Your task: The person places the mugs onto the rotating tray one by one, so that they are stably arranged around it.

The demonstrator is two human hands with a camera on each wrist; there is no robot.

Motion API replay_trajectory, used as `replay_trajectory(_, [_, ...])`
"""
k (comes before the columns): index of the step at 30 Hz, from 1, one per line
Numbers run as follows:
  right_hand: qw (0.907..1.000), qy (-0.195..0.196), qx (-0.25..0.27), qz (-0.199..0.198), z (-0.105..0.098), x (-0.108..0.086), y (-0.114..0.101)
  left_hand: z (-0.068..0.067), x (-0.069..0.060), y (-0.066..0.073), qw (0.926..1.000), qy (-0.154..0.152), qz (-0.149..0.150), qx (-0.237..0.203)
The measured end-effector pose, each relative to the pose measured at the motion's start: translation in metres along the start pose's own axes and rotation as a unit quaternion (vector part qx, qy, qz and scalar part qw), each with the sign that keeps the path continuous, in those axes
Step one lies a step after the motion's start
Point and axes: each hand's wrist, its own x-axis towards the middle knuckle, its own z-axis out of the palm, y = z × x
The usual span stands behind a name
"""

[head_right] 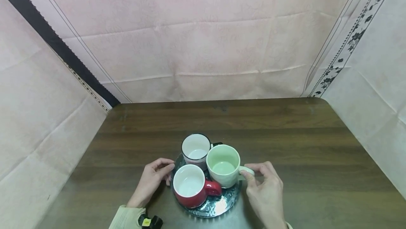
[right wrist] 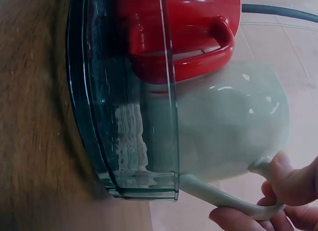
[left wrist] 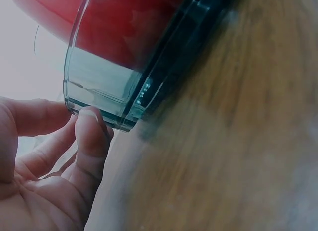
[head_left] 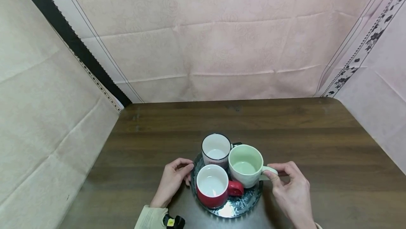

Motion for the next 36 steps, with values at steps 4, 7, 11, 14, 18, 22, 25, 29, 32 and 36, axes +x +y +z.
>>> replay_trajectory(4, [1.0000, 0.001, -0.003, 0.005, 0.001, -0.001, 0.000, 0.000, 0.000, 0.000, 1.0000, 0.000, -0.001, 0.000])
replay_trajectory(7, [0.9999, 0.000, -0.003, 0.014, 0.002, -0.002, -0.001, 0.000, 0.000, -0.001, 1.0000, 0.000, 0.000, -0.002])
replay_trajectory(11, [0.9997, -0.003, -0.002, 0.025, 0.004, -0.003, -0.001, 0.000, 0.001, 0.000, 1.0000, 0.000, 0.002, -0.004])
replay_trajectory(14, [0.9996, -0.002, -0.002, 0.029, 0.005, -0.004, 0.000, 0.000, 0.001, 0.001, 1.0000, 0.001, 0.003, -0.001])
replay_trajectory(18, [0.9993, -0.006, 0.001, 0.037, 0.006, -0.006, 0.000, 0.000, 0.000, 0.002, 1.0000, 0.001, 0.001, 0.003])
replay_trajectory(22, [0.9990, -0.011, 0.006, 0.043, 0.007, -0.007, -0.001, 0.000, 0.000, 0.003, 1.0000, 0.001, 0.001, 0.004])
replay_trajectory(25, [0.9988, -0.015, 0.011, 0.045, 0.007, -0.008, -0.001, 0.000, 0.001, 0.003, 1.0000, 0.001, 0.001, 0.004])
replay_trajectory(29, [0.9983, -0.021, 0.015, 0.053, 0.007, -0.009, -0.002, 0.001, 0.001, 0.003, 1.0000, 0.001, 0.001, 0.004])
replay_trajectory(32, [0.9973, -0.033, 0.016, 0.064, 0.006, -0.010, -0.002, 0.001, 0.001, 0.002, 1.0000, 0.000, 0.005, 0.000])
replay_trajectory(36, [0.9953, -0.054, 0.013, 0.080, 0.005, -0.011, -0.002, 0.001, 0.001, 0.000, 1.0000, 0.001, 0.008, -0.003])
